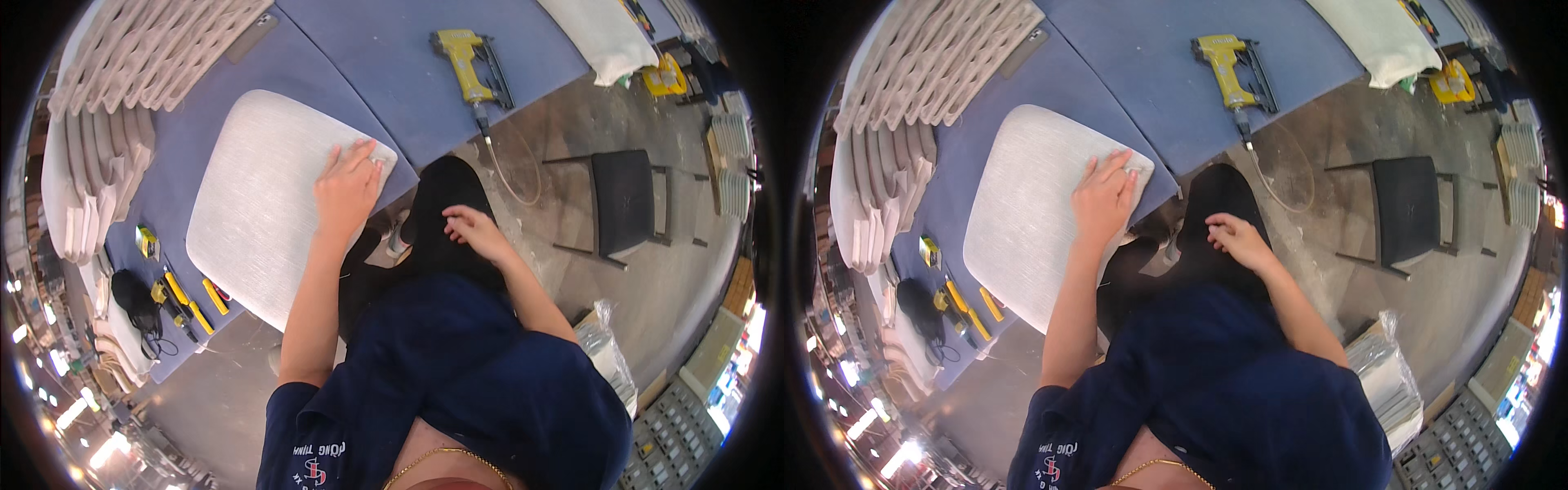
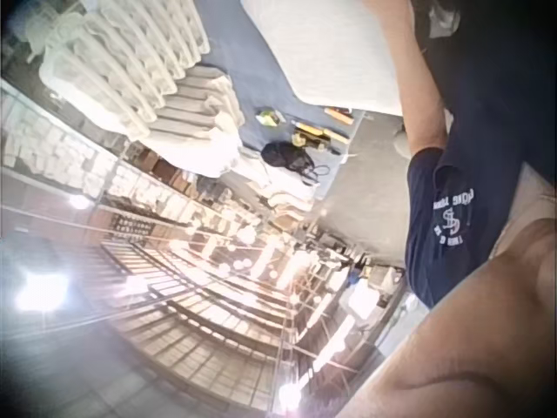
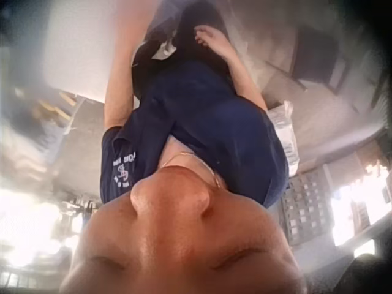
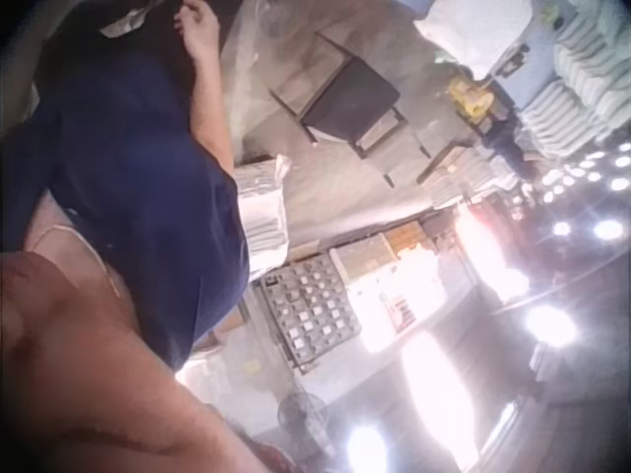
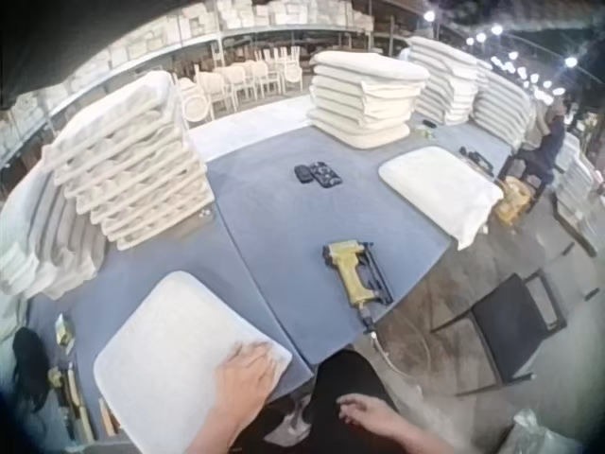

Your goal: The person staples white fabric onto a chair cushion base using a pneumatic staple gun. They trim excess fabric with scissors, fold edges, and secure the cover around the cushion. Finished cushions are stacked on the table.

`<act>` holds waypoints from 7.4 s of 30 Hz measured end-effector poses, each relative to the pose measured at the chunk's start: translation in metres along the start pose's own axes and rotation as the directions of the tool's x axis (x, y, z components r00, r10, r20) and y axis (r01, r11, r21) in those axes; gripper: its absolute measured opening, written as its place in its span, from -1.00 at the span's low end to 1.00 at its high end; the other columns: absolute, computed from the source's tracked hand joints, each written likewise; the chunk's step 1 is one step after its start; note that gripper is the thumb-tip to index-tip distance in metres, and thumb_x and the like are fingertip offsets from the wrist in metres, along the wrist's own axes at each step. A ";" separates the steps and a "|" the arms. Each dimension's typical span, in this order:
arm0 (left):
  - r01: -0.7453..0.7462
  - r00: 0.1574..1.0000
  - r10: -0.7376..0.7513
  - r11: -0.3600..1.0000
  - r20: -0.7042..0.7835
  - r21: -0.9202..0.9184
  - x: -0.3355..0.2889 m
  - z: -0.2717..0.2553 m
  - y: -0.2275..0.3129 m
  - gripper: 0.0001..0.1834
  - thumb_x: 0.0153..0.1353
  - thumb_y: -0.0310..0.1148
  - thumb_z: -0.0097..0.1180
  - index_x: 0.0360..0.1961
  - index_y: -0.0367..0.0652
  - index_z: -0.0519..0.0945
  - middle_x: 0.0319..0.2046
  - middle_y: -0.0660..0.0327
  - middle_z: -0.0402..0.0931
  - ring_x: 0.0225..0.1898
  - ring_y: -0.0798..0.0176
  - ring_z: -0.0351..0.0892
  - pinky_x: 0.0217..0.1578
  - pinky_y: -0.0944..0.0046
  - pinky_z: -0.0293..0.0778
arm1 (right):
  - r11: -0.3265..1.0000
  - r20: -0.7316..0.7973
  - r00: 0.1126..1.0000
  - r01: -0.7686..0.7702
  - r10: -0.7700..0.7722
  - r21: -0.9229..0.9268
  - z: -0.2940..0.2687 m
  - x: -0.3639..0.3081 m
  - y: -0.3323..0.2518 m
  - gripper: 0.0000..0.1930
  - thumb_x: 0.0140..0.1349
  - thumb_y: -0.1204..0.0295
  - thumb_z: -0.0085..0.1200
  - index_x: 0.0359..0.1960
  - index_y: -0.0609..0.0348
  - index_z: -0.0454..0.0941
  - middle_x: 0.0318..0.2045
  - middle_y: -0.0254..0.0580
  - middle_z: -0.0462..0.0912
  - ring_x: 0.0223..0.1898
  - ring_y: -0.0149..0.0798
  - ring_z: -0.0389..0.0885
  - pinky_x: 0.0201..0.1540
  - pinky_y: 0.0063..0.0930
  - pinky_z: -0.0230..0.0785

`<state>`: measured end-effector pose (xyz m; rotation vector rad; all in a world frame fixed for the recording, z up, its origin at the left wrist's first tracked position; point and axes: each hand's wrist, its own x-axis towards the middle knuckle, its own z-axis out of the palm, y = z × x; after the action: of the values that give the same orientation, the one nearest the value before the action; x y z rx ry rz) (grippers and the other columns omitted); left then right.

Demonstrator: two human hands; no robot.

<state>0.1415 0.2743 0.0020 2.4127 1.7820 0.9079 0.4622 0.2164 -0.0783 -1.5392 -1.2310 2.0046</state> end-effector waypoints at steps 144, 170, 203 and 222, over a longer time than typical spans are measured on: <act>0.065 0.992 -0.052 0.991 0.113 -0.119 -0.050 -0.055 -0.078 -0.74 0.55 -0.29 0.29 0.11 -0.08 0.91 0.23 0.37 0.87 0.64 0.08 0.48 0.80 -0.38 -0.16 | 0.601 0.052 0.761 0.550 -0.646 -0.579 0.136 0.014 -0.126 -0.76 0.33 0.52 0.50 -0.08 0.45 0.79 -0.26 0.17 0.90 -0.19 0.17 0.94 -0.17 -0.20 0.73; 0.077 0.981 -0.047 0.985 0.189 -0.155 -0.055 -0.062 -0.082 -0.78 0.56 -0.30 0.28 -0.01 -0.14 0.90 0.39 0.36 0.78 0.67 0.04 0.43 0.80 -0.39 -0.16 | 0.561 0.105 0.736 0.593 -0.669 -0.578 0.143 0.016 -0.118 -0.80 0.34 0.51 0.48 -0.14 0.43 0.79 -0.32 0.14 0.89 -0.27 0.18 0.92 -0.20 -0.15 0.73; 0.022 0.973 0.017 0.986 0.229 -0.167 -0.059 -0.075 -0.082 -0.82 0.46 -0.38 0.33 -0.33 -0.18 0.79 0.45 0.34 0.72 0.71 -0.02 0.36 0.79 -0.35 -0.06 | 0.583 0.115 0.738 0.609 -0.665 -0.538 0.149 0.025 -0.108 -0.78 0.31 0.51 0.48 -0.10 0.40 0.78 -0.26 0.18 0.89 -0.21 0.25 0.91 -0.16 -0.09 0.74; 0.037 0.983 0.007 0.971 0.183 -0.235 -0.073 -0.055 -0.090 -0.83 0.51 -0.44 0.28 -0.10 -0.29 0.85 0.45 0.24 0.72 0.71 -0.01 0.38 0.80 -0.34 -0.10 | 0.556 0.132 0.744 0.593 -0.655 -0.583 0.151 0.017 -0.098 -0.75 0.32 0.53 0.47 -0.05 0.44 0.77 -0.27 0.19 0.89 -0.22 0.21 0.91 -0.17 -0.13 0.74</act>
<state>0.0244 0.2242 -0.0149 2.2489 1.5304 0.8153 0.2963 0.2195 -0.0051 -1.1145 -2.1318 1.0896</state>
